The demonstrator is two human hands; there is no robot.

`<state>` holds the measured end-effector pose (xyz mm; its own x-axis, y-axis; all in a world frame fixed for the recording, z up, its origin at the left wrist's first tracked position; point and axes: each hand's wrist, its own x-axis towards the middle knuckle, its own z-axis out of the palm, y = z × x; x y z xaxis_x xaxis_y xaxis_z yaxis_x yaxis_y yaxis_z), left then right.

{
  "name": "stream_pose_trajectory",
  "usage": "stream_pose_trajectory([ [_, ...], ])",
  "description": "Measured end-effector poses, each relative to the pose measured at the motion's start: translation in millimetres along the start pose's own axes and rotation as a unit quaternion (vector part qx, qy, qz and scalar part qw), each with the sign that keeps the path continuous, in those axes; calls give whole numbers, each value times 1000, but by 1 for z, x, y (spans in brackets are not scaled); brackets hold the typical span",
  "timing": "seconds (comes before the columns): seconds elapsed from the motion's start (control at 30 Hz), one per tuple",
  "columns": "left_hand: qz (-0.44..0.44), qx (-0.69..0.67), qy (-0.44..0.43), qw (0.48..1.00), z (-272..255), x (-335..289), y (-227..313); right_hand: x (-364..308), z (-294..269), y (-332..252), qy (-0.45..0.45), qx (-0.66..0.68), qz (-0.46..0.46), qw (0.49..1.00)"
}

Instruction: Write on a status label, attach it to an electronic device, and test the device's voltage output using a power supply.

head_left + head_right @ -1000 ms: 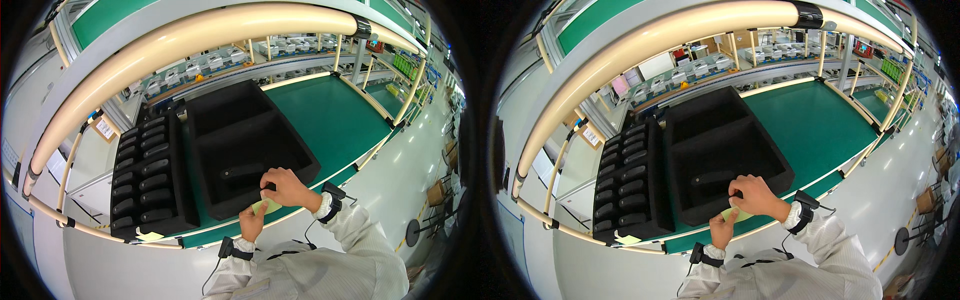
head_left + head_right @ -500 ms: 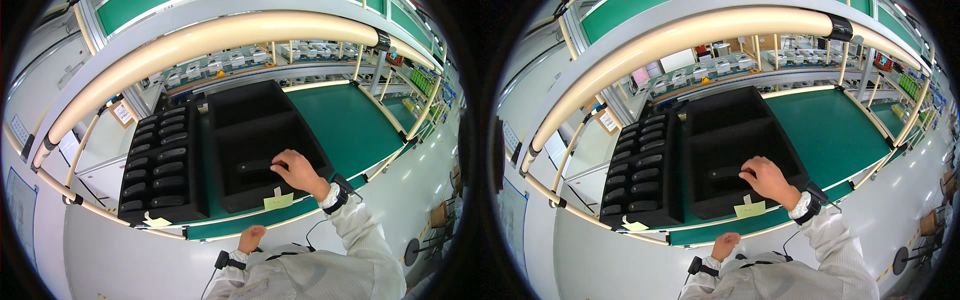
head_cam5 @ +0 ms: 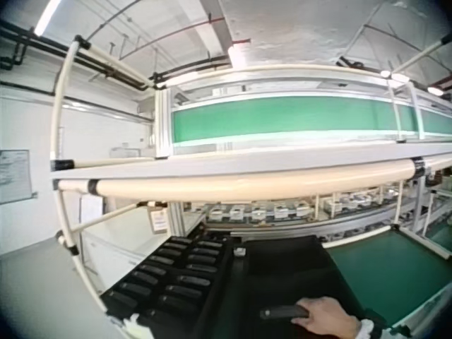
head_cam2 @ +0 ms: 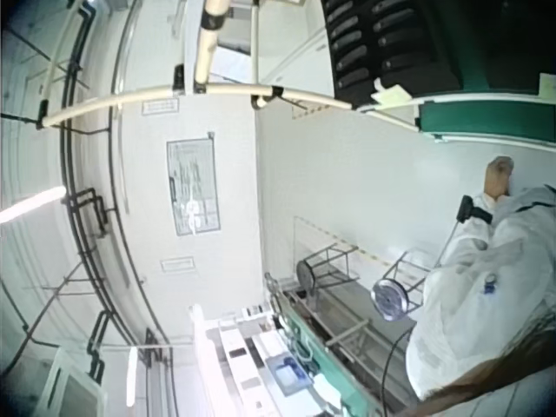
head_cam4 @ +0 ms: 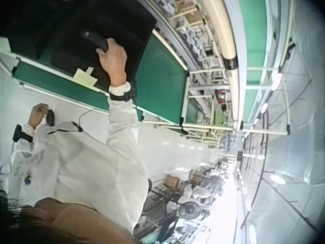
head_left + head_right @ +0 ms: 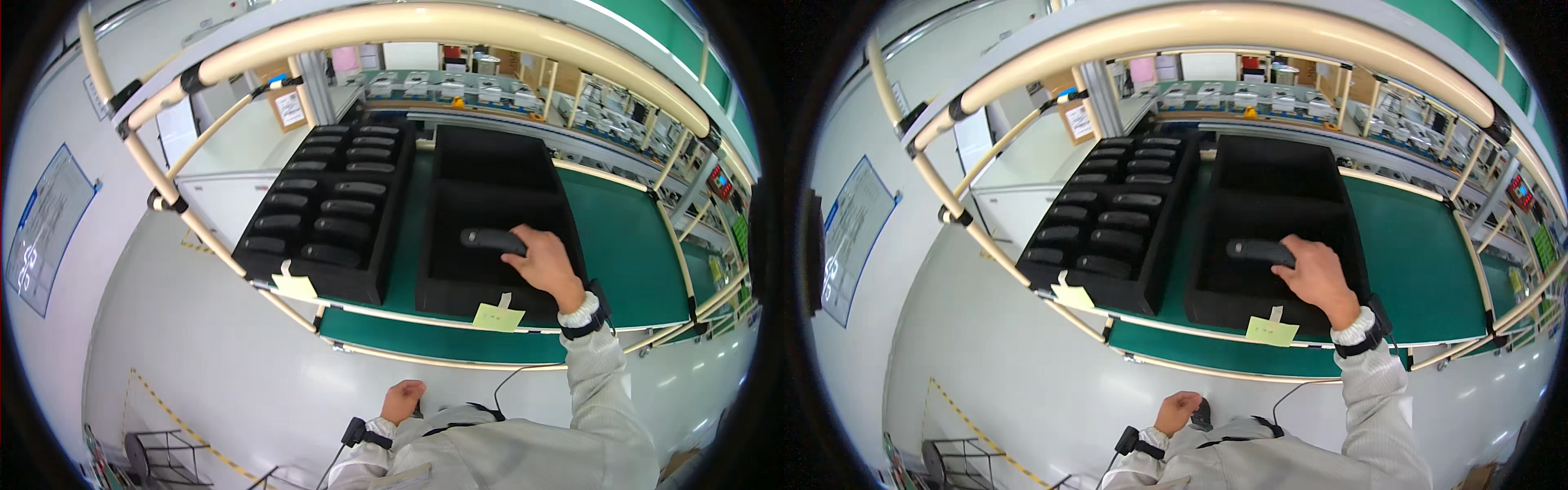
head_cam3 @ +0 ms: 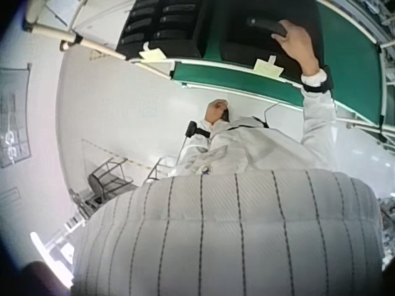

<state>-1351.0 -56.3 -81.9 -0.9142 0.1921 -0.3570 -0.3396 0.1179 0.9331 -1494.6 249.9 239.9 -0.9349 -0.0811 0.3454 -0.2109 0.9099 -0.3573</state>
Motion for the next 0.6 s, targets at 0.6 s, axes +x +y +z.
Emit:
stream_pose_trajectory([
  [0.6, -22, -466, 308, 829, -165, -234, -101, -218, 204, -297, -535, 267, -312, 738],
])
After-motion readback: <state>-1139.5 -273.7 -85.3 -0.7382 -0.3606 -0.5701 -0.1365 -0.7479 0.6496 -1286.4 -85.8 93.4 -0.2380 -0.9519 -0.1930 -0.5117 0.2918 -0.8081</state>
